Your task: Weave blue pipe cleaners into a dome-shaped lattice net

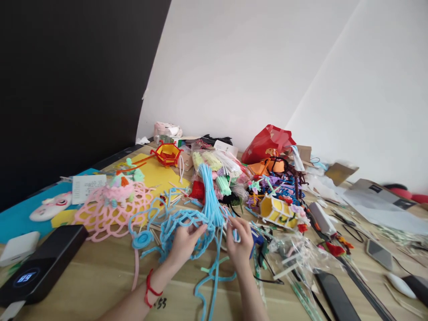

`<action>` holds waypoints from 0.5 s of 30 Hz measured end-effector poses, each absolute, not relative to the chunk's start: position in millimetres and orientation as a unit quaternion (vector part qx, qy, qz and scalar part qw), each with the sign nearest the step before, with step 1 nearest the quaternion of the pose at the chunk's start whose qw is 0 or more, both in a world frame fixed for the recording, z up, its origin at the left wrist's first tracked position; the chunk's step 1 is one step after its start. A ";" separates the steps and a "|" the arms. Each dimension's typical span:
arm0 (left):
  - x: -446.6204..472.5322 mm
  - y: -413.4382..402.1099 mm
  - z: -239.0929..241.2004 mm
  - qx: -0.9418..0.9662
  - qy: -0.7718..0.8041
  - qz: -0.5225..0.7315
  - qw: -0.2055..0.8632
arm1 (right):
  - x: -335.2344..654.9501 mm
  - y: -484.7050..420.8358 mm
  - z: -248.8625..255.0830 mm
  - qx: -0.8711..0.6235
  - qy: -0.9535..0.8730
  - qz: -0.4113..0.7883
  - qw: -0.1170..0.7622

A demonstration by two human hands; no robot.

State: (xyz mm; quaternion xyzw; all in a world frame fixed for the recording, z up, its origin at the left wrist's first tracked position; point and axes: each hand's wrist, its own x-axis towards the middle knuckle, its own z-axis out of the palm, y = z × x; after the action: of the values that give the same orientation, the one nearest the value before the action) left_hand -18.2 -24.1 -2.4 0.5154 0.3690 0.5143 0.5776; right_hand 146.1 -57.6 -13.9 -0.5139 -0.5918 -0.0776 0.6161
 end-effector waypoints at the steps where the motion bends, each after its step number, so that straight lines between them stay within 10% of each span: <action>1: -18.0 -22.7 -4.4 0.513 0.365 0.513 0.583 | 141.7 -58.9 -12.5 -0.493 -0.634 -0.087 0.589; 15: -24.1 -28.6 -0.1 0.569 0.324 0.458 0.602 | 119.6 -58.3 -18.7 -0.473 -0.704 -0.111 0.518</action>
State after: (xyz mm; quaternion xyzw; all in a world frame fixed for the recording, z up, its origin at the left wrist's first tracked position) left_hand -24.1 -28.6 -0.1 0.5688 0.3235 0.4576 0.6020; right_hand 119.6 -58.3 -18.7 -0.4733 -0.7037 -0.1106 0.5183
